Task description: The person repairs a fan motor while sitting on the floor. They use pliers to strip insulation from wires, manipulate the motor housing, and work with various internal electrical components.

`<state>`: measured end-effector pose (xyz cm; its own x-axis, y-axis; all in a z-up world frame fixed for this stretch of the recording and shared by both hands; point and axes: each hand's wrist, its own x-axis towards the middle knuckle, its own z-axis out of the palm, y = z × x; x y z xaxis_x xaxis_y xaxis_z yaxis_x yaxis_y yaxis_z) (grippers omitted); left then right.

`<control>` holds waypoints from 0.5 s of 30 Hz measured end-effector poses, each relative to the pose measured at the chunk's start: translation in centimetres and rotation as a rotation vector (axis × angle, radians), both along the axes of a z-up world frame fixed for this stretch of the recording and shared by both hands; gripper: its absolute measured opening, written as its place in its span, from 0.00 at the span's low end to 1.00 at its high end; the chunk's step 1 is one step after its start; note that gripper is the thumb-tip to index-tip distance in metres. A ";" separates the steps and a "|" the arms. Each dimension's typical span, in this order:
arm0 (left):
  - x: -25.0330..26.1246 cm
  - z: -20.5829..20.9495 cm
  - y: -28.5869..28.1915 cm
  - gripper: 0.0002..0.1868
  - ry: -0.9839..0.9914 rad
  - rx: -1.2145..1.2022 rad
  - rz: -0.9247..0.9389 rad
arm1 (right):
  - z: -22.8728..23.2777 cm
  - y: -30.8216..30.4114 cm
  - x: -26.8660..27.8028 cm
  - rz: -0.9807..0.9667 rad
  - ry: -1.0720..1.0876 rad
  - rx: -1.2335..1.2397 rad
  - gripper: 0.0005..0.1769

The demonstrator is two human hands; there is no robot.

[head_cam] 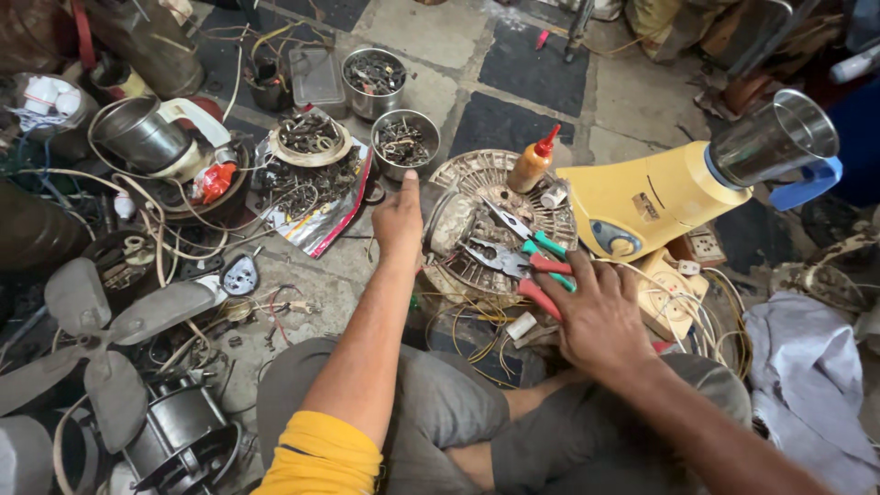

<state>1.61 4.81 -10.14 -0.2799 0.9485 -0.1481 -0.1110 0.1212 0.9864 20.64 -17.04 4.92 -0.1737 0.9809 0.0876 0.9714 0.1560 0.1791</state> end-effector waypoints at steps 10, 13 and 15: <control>0.0 -1.5 0.6 0.35 0.096 0.051 0.008 | 0.4 0.2 -1.9 -0.012 -0.055 0.094 0.26; 0.0 -1.3 0.5 0.34 0.057 0.020 -0.003 | 0.7 0.1 -1.9 -0.003 -0.005 0.059 0.30; 0.1 -1.1 0.3 0.34 0.009 0.003 -0.005 | 0.7 0.2 -1.8 -0.033 0.009 -0.018 0.33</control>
<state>1.73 5.15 -11.22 -0.2765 0.9504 -0.1425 -0.1014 0.1185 0.9878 18.84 -16.88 5.61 -0.1403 0.9876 0.0707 0.9776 0.1269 0.1679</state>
